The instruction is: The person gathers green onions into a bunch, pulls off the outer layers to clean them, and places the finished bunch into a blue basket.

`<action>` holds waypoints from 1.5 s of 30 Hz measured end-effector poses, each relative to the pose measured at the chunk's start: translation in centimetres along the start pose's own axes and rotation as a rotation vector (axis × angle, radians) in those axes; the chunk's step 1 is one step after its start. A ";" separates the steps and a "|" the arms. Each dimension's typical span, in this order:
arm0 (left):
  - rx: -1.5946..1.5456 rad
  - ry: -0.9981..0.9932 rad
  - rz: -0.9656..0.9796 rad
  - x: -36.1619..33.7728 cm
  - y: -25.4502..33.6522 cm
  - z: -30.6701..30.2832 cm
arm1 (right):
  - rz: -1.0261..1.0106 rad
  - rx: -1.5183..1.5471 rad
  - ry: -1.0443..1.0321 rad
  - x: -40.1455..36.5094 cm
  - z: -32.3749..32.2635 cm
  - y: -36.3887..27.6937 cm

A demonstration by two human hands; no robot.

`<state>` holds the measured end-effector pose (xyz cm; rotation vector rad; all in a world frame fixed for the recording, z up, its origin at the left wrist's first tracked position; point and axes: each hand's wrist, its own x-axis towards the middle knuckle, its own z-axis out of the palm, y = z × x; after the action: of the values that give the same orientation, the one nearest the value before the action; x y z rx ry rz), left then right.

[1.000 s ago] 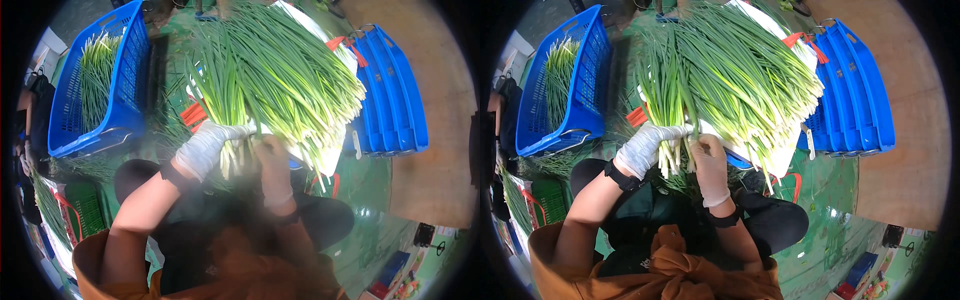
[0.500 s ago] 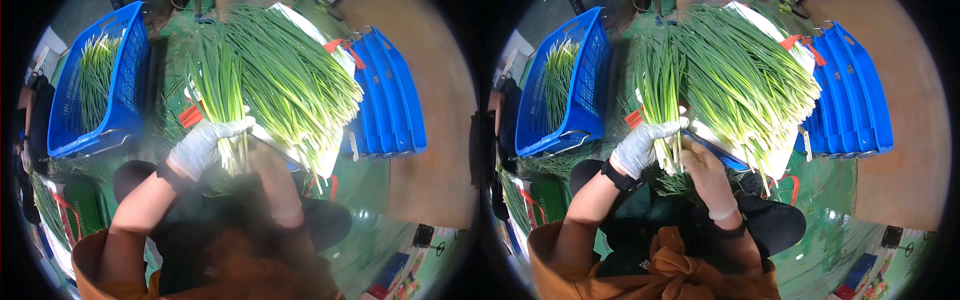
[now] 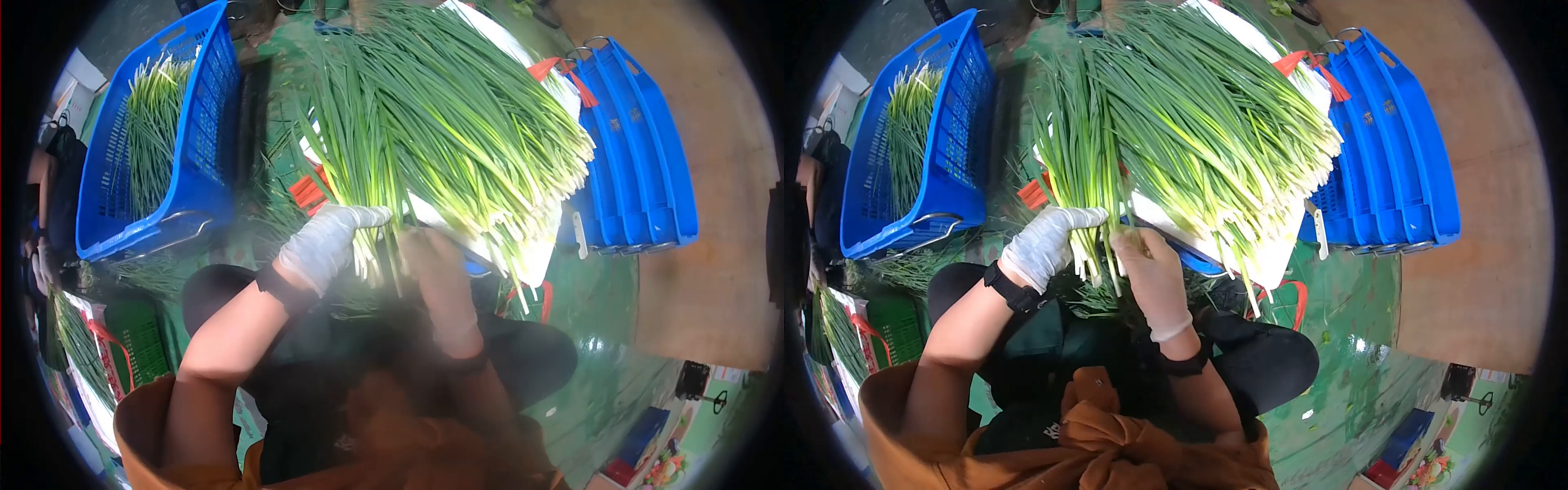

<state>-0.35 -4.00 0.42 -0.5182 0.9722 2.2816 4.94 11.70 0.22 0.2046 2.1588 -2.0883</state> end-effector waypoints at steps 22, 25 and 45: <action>-0.188 0.059 0.378 -0.7 3.9 -0.9 | -0.133 -0.504 -0.399 -1.1 -3.5 5.6; -0.278 -0.043 0.396 -0.5 4.8 -1.8 | 0.092 -0.644 -0.658 -2.1 -4.2 -0.6; -0.122 -0.071 -0.019 1.3 -1.0 0.3 | -0.359 -1.704 0.577 5.4 -8.8 0.0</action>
<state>-0.67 -2.73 -0.55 -0.4912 0.7935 2.3362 -0.37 20.56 -0.45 0.1977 3.5074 0.4092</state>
